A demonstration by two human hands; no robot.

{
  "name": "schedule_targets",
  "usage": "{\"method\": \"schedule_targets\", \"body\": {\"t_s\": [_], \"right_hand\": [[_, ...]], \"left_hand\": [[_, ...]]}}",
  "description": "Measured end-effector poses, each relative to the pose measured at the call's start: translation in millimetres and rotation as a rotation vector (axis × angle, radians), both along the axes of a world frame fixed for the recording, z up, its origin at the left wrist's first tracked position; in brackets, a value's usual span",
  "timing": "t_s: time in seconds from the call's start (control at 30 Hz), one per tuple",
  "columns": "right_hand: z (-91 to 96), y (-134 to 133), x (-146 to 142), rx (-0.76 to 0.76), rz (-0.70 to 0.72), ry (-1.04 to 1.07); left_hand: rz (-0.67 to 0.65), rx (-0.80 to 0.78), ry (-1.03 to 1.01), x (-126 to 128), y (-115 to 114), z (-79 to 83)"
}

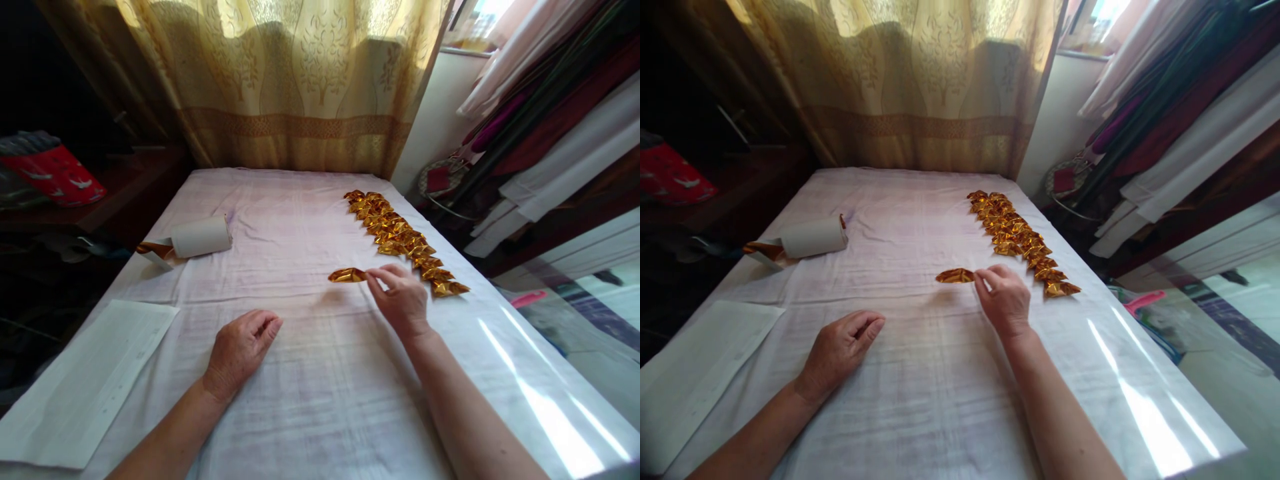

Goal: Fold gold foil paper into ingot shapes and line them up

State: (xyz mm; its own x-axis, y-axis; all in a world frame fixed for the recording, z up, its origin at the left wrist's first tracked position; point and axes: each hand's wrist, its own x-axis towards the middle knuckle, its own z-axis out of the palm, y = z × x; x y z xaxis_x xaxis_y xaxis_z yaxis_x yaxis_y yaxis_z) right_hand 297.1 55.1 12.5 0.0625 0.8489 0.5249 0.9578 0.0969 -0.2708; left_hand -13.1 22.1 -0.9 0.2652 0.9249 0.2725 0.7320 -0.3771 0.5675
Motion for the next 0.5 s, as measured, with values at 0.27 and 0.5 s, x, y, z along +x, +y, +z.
{"method": "schedule_targets", "body": {"t_s": [0.27, 0.5], "right_hand": [[-0.3, 28.4, 90.0, 0.015, -0.320, -0.289], [-2.3, 36.1, 94.8, -0.085, -0.313, -0.369]], "left_hand": [[0.002, 0.002, 0.015, 1.1, 0.8, 2.0], [0.002, 0.029, 0.041, -0.6, 1.3, -2.0]]}}
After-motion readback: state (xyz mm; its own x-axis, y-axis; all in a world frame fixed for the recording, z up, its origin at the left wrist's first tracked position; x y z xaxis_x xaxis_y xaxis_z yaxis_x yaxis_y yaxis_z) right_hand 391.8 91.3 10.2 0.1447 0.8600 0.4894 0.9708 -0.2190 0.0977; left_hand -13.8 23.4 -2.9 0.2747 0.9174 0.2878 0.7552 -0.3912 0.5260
